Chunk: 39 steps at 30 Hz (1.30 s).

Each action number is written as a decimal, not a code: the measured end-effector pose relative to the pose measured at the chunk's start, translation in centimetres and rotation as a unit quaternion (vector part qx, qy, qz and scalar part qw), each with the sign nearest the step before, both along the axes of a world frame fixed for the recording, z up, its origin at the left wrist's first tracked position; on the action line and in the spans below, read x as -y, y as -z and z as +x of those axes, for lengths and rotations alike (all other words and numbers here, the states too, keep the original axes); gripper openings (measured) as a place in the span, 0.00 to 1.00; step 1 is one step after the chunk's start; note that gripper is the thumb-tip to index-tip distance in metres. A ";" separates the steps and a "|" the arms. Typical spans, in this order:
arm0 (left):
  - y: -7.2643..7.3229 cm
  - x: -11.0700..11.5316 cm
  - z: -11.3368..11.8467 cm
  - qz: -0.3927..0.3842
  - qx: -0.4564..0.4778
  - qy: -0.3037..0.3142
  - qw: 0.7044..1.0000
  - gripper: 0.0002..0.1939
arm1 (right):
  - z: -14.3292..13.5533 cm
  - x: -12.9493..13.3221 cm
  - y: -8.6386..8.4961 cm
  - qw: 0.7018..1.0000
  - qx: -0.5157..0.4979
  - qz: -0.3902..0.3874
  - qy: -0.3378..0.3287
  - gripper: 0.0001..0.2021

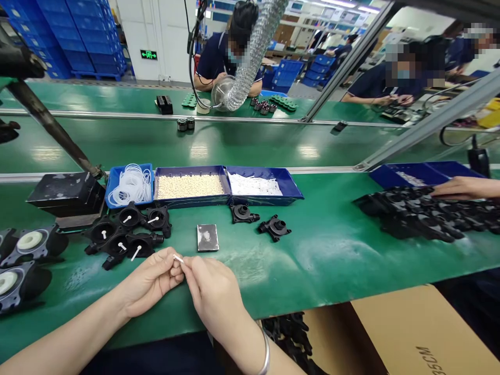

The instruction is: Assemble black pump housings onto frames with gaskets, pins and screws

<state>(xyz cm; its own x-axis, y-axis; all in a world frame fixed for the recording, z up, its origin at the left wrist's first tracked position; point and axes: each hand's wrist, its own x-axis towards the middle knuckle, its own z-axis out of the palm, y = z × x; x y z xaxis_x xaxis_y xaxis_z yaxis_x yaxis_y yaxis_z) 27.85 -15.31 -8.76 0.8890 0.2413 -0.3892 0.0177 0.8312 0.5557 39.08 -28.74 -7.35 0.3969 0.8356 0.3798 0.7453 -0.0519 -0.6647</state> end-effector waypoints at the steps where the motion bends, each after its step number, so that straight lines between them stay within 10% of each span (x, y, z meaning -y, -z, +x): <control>1: 0.0 -0.1 0.0 0.012 -0.003 -0.003 1.000 0.16 | 0.0 0.1 0.0 0.999 0.045 0.005 0.005 0.08; 14: -0.4 -0.4 -0.1 0.163 -0.025 0.031 0.986 0.16 | 1.6 0.8 -1.7 0.995 0.010 -0.061 -0.077 0.10; 19: -0.7 -1.1 0.1 0.328 -0.026 0.045 0.943 0.15 | 1.9 1.5 -2.5 0.984 0.141 -0.071 -0.086 0.12; 24: -0.7 -1.9 -0.1 0.520 0.001 0.066 0.852 0.12 | 1.9 2.2 -2.7 0.966 0.228 -0.068 -0.104 0.11; 32: -0.4 -2.0 -0.3 0.796 0.141 -0.019 0.589 0.06 | 2.8 2.3 -2.2 0.989 0.028 -0.069 -0.128 0.10; 39: -0.7 -1.8 -0.4 0.818 0.175 -0.049 0.546 0.06 | 3.1 1.7 -1.1 0.964 -0.211 -0.070 -0.147 0.11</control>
<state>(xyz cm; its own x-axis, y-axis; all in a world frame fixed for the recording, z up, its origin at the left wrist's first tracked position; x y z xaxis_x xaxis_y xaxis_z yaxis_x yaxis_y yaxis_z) 27.44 -13.53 -8.11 0.7915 0.0645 0.6078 -0.3274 -0.7950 0.5107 42.23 -30.48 -6.30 0.2299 0.9669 0.1109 0.4067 0.0081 -0.9135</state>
